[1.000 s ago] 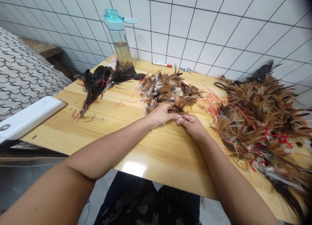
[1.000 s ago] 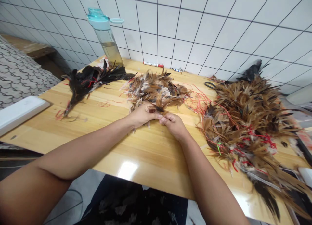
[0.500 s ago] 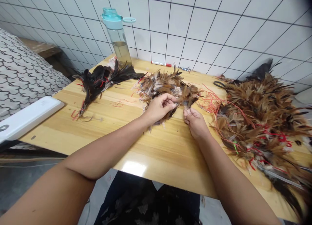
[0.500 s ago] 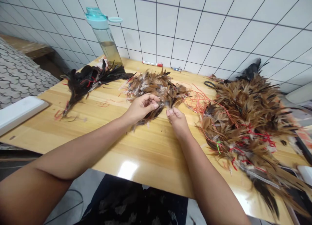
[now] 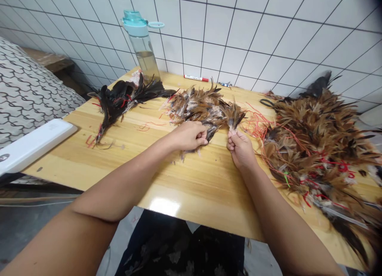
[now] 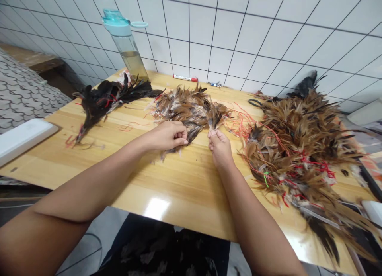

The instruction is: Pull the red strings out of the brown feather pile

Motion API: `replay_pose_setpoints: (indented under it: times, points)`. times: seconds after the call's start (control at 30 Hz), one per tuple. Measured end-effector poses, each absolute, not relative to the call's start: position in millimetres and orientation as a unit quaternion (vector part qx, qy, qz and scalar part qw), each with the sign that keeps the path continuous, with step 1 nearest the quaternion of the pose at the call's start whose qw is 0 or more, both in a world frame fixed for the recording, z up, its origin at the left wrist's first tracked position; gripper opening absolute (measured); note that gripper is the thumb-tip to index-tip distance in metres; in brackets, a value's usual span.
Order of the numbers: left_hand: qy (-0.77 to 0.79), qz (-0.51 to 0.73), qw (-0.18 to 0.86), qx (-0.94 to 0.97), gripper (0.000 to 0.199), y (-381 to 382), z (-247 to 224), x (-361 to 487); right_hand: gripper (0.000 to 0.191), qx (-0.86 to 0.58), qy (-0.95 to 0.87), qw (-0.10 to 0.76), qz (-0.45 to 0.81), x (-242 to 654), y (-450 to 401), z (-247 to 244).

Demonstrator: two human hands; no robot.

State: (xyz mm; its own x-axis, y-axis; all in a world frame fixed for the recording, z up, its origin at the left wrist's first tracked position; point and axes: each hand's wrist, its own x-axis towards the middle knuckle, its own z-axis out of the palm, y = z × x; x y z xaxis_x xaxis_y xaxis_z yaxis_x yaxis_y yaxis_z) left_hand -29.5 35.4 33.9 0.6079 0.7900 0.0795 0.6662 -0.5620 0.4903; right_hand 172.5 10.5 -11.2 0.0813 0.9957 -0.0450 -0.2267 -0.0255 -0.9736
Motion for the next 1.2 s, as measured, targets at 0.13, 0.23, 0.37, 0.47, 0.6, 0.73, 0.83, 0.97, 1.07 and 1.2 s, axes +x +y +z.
replay_pose_setpoints:
  times: [0.13,0.23,0.37,0.47,0.6,0.73,0.83,0.97,1.07,1.2]
  points:
    - [0.410,0.079,0.232,0.878,0.007,37,37,-37,0.031,-0.488,-0.448,0.544,0.516,172,10,-13]
    - [0.405,0.052,0.246,0.879,0.006,36,35,-37,0.034,-0.496,-0.462,0.535,0.505,170,9,-15]
    - [0.388,0.066,0.245,0.886,0.009,35,37,-36,0.034,-0.497,-0.473,0.527,0.502,169,7,-15]
    - [0.393,0.146,0.293,0.859,0.007,36,38,-34,0.033,-0.495,-0.484,0.525,0.495,168,6,-16]
    - [0.430,0.286,0.384,0.765,0.014,39,27,-27,0.033,-0.506,-0.502,0.516,0.475,167,5,-17]
    - [0.460,0.323,0.378,0.736,0.015,40,14,-19,0.033,-0.513,-0.493,0.522,0.470,167,5,-18]
    - [0.484,0.307,0.290,0.766,0.013,38,17,-19,0.033,-0.513,-0.489,0.525,0.471,167,6,-18]
    - [0.473,0.200,0.206,0.833,0.020,33,28,-23,0.034,-0.514,-0.499,0.518,0.468,167,6,-18]
    - [0.463,0.095,0.191,0.860,0.018,26,32,-23,0.035,-0.516,-0.502,0.516,0.465,166,5,-17]
    - [0.504,0.011,0.163,0.848,0.013,17,35,-15,0.035,-0.524,-0.514,0.509,0.449,167,5,-18]
